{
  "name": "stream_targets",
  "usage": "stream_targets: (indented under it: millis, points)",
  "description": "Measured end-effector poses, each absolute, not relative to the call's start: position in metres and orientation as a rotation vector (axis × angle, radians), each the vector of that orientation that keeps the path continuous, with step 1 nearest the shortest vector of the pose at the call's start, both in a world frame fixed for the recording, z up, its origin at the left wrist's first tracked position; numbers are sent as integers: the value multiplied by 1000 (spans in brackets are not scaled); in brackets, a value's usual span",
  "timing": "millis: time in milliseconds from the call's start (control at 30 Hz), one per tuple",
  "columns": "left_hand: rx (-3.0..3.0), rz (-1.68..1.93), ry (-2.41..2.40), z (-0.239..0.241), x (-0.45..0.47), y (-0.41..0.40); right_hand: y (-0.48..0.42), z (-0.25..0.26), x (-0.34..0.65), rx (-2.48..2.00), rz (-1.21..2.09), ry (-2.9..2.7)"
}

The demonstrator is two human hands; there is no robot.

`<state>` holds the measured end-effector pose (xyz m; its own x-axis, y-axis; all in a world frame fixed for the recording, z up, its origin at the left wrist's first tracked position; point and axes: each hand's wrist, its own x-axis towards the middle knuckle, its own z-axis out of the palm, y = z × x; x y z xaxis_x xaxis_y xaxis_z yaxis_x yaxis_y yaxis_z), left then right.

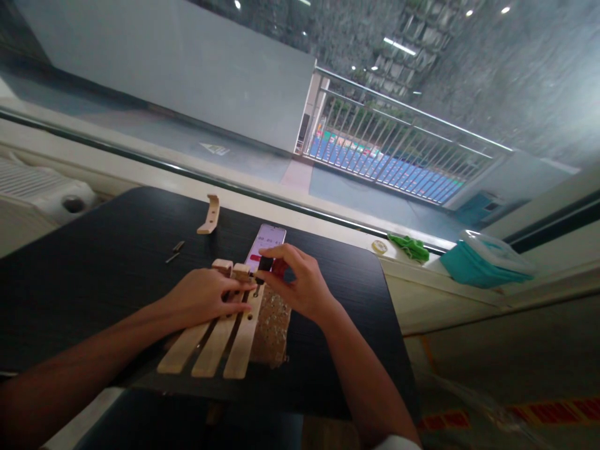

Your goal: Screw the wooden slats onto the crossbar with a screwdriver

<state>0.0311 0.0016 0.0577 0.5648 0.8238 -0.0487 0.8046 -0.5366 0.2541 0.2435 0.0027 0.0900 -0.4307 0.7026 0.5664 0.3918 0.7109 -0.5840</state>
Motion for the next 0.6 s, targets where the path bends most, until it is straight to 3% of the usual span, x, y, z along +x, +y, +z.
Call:
stream_targets:
  millis: [233,600]
  points:
    - [2582,122,1333,59,32,1,3,86,245,-808,668,-2057]
    - [2565,126,1330,52,30,2,3,101,252,-663,690,-2213]
